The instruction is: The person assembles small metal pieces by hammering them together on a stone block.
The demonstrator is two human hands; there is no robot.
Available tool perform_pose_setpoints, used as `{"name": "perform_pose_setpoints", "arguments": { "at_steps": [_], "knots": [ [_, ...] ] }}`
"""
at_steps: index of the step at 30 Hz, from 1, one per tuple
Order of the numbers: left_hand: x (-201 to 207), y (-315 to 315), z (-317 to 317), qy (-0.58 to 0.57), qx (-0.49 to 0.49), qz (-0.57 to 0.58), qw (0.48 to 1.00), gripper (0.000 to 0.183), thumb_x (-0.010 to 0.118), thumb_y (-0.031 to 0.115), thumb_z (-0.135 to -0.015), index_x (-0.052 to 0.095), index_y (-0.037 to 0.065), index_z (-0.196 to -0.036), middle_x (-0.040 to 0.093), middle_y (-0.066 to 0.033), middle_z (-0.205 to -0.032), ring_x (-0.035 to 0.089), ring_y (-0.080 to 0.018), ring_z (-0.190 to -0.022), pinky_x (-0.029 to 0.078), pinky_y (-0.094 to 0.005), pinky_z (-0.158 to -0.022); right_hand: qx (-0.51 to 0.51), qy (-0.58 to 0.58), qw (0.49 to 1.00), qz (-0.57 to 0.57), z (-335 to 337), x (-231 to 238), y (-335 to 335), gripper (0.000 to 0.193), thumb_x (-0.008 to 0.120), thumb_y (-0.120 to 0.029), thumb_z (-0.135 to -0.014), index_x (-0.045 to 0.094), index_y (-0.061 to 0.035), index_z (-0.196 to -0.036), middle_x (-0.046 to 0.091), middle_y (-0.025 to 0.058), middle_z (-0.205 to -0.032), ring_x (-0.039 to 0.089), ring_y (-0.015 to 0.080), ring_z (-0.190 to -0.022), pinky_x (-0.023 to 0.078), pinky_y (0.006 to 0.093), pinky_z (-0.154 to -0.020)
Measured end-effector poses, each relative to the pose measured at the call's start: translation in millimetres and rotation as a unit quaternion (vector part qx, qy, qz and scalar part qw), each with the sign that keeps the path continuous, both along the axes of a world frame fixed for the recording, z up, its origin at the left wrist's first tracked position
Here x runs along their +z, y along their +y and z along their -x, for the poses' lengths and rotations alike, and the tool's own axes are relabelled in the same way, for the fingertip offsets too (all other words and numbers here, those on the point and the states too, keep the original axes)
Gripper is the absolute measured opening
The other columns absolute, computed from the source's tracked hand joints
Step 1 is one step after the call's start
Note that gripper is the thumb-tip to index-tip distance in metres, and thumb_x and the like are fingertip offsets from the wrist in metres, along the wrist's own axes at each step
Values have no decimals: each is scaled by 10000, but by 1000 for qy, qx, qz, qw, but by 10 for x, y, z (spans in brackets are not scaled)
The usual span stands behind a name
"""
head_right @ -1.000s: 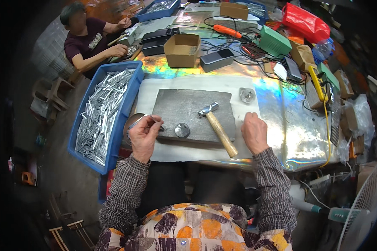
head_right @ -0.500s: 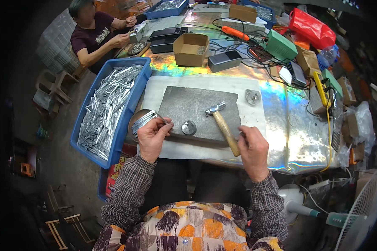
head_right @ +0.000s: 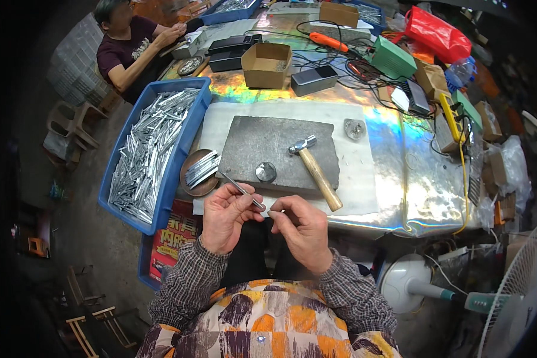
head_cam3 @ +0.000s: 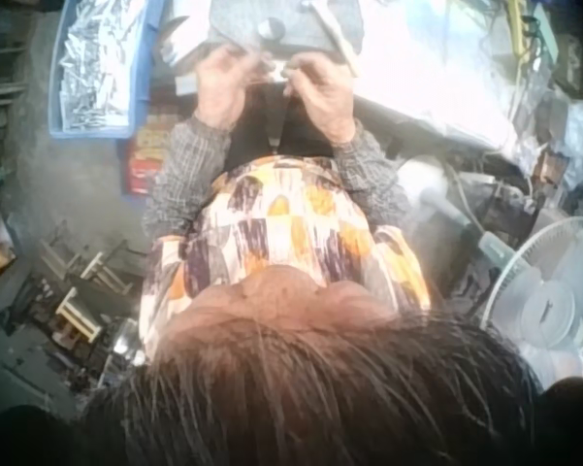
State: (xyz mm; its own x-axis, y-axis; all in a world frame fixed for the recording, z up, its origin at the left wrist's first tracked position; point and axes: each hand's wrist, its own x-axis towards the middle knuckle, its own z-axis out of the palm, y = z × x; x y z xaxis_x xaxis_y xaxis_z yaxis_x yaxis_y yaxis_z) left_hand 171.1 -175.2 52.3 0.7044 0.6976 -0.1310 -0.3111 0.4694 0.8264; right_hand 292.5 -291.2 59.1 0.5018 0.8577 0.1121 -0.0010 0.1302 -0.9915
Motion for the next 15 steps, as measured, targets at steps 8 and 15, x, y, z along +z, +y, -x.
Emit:
{"name": "perform_pose_setpoints", "arguments": {
  "at_steps": [8, 15],
  "knots": [
    [33, -65, 51, -41, -17, 48, 998, 156, 588, 74, -900, 568, -1, -1035, 656, -141, -920, 669, -196, -782, 583, -309, -636, -39, -42, 998, -36, 92, -19, 27, 50, 586, 60, -837, 582, 48, -885, 575, 68, -861, 560, 78, -584, 429, 208, -482],
    [35, -83, 48, -54, -14, 69, 996, 159, 593, 68, -895, 568, 8, -1040, 660, -143, -928, 668, -199, -793, 580, -313, -653, -68, -83, 994, -32, 151, -46, 29, 47, 594, 55, -826, 576, 46, -868, 569, 69, -789, 557, 86, -562, 422, 219, -476]
  ]
}}
